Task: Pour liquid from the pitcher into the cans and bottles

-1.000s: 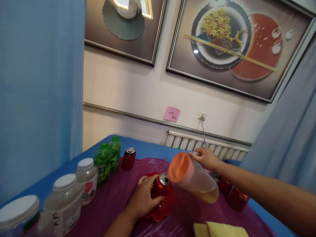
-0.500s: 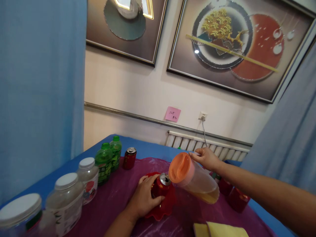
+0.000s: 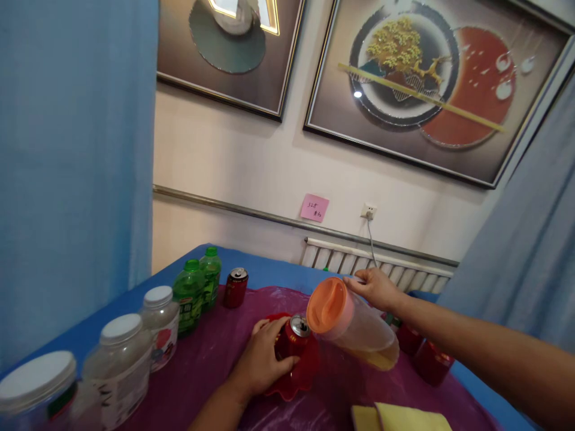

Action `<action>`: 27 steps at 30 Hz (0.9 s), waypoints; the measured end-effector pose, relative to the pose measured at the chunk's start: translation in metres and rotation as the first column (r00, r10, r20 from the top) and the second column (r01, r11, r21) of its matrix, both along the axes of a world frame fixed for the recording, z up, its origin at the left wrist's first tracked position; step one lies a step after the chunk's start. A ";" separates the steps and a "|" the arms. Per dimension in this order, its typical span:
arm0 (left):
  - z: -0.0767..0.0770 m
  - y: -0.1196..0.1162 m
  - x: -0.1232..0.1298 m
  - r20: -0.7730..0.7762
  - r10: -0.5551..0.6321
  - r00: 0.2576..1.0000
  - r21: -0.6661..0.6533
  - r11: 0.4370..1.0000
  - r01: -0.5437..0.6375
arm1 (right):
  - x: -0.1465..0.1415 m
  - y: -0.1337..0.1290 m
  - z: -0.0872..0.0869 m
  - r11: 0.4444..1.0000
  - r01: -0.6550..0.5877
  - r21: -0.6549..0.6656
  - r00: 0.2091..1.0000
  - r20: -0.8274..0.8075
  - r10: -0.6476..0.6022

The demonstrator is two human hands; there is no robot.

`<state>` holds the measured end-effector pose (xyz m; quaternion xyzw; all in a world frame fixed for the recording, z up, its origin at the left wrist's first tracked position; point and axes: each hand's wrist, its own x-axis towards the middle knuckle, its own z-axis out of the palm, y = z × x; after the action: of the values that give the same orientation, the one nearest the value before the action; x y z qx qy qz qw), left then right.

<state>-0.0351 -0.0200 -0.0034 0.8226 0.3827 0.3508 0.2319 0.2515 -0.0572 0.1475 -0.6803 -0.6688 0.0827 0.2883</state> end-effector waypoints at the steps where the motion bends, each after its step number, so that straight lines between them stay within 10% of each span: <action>1: 0.000 0.000 0.000 0.004 0.000 1.000 0.005 1.000 0.000 | 0.000 0.000 0.000 1.000 0.001 0.001 1.000 0.002 -0.001; 27: -0.005 0.002 0.000 0.007 0.005 1.000 0.015 1.000 -0.005 | 0.001 -0.001 0.002 1.000 0.013 -0.007 0.999 0.052 -0.013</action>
<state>-0.0356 -0.0177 -0.0080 0.8222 0.3811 0.3573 0.2261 0.2521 -0.0585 0.1493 -0.6875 -0.6714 0.0657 0.2688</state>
